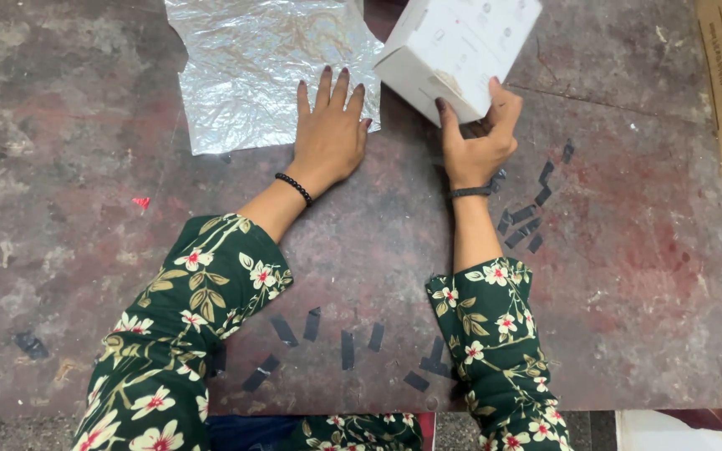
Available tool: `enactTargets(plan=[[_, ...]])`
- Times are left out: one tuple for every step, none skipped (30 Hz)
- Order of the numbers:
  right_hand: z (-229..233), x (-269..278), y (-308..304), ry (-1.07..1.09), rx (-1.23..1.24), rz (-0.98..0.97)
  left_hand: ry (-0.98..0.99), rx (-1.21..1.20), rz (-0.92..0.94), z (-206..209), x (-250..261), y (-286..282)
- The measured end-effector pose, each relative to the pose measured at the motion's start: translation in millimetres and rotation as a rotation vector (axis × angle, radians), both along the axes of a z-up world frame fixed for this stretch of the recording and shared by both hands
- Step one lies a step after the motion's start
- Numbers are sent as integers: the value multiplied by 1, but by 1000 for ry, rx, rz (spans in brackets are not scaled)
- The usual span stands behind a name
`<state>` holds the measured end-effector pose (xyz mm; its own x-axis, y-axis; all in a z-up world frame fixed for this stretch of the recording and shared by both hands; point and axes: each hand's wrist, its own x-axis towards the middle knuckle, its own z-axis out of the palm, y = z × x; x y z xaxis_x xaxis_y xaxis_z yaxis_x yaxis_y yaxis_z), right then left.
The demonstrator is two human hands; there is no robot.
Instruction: The person wraps a small white box with red wrapping paper and secures it with black tape. They fold the paper around the box, smooth the edges, and apply multiple pieces of tape to hold the wrapping in place.
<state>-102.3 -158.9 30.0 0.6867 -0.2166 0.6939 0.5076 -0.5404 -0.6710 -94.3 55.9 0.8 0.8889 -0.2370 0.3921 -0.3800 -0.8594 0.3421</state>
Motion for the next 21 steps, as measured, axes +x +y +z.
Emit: enactTargets(plan=[[2, -2, 2, 19, -36, -16, 2, 4, 4, -1, 0, 0], [3, -4, 5, 38, -71, -30, 5, 9, 8, -2, 1, 0], [4, -5, 7, 21, -104, -30, 7, 14, 12, -2, 1, -1], [5, -6, 10, 4, -136, -31, 15, 26, 14, -3, 1, -1], [6, -6, 12, -13, -168, -32, 22, 38, 16, -3, 1, -1], [7, -5, 13, 1, -171, -48, 26, 50, 18, -3, 2, -1], [8, -2, 14, 15, -173, -65, 2, 36, 9, -2, 4, -2], [7, -1, 14, 31, -176, -82, -21, 21, -1, -3, 3, -2], [7, 2, 14, 22, -182, -105, -43, 7, -12, -3, 3, -3], [6, 6, 12, 13, -191, -125, -40, 12, -18, -4, 3, -3], [5, 10, 11, 3, -200, -145, -37, 16, -25, -5, 4, -3], [3, 13, 9, 9, -202, -139, -32, 18, -30, -5, 3, -3], [1, 16, 8, 15, -205, -133, -37, 26, -32, -6, 3, -3], [0, 18, 6, 20, -209, -127, -43, 33, -35, -6, 3, -3], [-2, 20, 4, 22, -224, -138, -48, 39, -37, -6, 3, -3], [-4, 21, 2, 24, -237, -149, -46, 33, -40, -5, 4, -3], [-5, 24, 1, 25, -251, -159, -44, 28, -43, -4, 5, -4], [-7, 25, 0, 40, -246, -150, -37, 25, -46, -5, 3, -4], [-8, 29, -2, 55, -242, -141, -31, 18, -46, -5, 2, -4], [-9, 31, -4, 70, -232, -135, -26, 16, -49, -4, 1, -3], [-11, 32, -5, 38, -258, -100, -21, 14, -51, -3, -1, -3]])
